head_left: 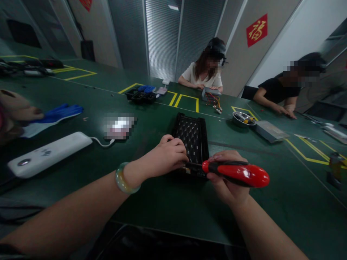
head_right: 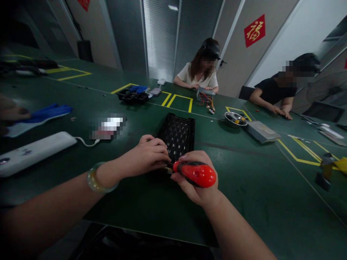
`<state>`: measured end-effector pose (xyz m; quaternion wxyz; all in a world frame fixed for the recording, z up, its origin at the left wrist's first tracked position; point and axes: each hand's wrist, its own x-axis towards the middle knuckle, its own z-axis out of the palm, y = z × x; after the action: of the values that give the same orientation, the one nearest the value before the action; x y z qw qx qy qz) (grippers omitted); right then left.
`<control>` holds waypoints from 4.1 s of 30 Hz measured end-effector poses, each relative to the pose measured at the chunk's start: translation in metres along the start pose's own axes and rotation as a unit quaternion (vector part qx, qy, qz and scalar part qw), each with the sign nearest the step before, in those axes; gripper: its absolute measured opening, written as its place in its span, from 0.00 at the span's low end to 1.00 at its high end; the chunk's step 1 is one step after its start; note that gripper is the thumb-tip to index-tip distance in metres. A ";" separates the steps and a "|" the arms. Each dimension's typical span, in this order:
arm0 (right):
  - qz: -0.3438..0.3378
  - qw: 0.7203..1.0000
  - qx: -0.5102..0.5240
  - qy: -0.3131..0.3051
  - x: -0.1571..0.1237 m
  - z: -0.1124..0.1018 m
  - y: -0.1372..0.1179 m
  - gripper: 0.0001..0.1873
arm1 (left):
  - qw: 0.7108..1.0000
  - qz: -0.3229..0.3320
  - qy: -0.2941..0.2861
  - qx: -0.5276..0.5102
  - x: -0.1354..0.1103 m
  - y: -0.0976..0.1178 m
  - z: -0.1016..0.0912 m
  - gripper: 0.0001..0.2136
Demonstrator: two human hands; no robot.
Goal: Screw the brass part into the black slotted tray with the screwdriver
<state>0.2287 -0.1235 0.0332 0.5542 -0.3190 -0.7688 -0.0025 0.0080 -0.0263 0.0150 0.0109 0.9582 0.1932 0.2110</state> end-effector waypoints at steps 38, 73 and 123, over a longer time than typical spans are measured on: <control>0.292 0.950 0.017 0.105 -0.008 0.012 0.024 0.16 | 0.999 0.015 -0.011 -0.035 -0.001 -0.010 0.001 0.09; 0.282 0.957 0.006 0.063 -0.003 0.008 0.020 0.47 | 0.997 0.048 -0.041 -0.046 0.000 -0.005 0.001 0.08; 0.344 0.921 0.127 0.131 -0.014 0.028 0.062 0.20 | 0.977 -0.182 0.114 0.009 -0.003 -0.022 -0.005 0.11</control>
<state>0.2382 -0.0709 -0.0111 0.6523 -0.4877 -0.5261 0.2447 -0.0043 -0.0073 0.0161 0.0186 0.8766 0.3658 0.3120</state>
